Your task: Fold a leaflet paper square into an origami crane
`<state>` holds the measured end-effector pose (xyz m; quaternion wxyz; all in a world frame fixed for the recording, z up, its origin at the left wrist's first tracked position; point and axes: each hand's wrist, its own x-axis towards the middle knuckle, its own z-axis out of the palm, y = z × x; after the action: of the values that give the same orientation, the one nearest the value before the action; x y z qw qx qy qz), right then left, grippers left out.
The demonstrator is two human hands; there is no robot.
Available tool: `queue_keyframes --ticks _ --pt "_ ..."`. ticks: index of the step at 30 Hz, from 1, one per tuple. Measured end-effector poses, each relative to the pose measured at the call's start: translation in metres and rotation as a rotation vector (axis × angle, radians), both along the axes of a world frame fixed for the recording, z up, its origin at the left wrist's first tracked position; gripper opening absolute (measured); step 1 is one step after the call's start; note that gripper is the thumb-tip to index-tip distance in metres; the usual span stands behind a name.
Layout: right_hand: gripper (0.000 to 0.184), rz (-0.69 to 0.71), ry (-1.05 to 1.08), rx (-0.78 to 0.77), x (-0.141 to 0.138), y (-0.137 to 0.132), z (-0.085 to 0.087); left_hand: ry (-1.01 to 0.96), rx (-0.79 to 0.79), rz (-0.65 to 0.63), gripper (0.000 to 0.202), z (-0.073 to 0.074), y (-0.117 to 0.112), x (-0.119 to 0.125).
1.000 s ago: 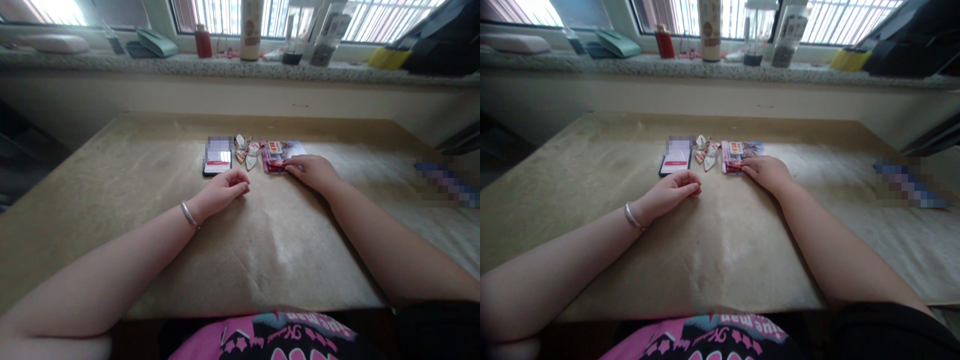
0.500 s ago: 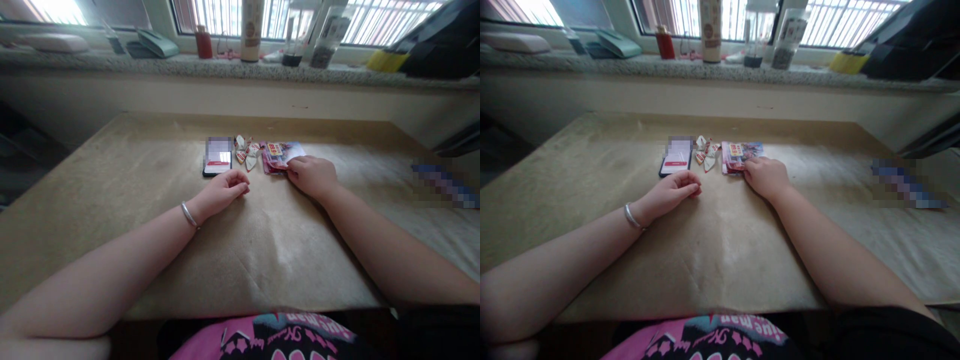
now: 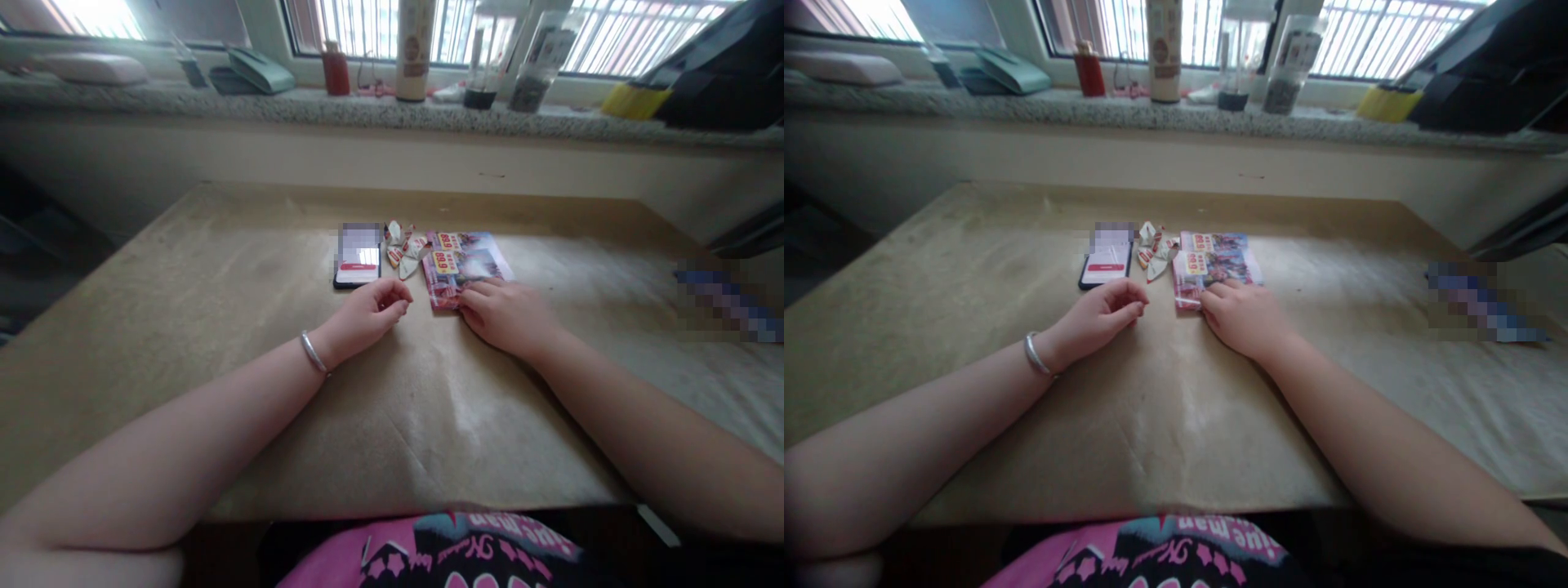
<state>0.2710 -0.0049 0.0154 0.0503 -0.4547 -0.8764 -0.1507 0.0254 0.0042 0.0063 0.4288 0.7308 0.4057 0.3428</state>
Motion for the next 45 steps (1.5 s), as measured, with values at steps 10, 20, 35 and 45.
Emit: queue_keyframes --ticks 10,20,35,45 --pt "0.018 0.373 0.240 -0.145 0.010 -0.010 -0.001 0.221 0.365 -0.034 0.010 0.002 -0.003 -0.001" --pt "0.013 0.566 0.468 -0.462 0.013 -0.004 -0.003 0.386 0.638 -0.276 0.029 -0.004 -0.004 0.001" --pt "0.010 0.527 0.631 -0.830 0.020 0.001 0.002 0.855 0.499 -0.312 0.054 0.002 -0.010 0.002" --pt "0.009 0.409 0.608 -0.755 0.023 0.002 0.003 0.938 0.474 -0.367 0.057 0.009 -0.010 -0.005"
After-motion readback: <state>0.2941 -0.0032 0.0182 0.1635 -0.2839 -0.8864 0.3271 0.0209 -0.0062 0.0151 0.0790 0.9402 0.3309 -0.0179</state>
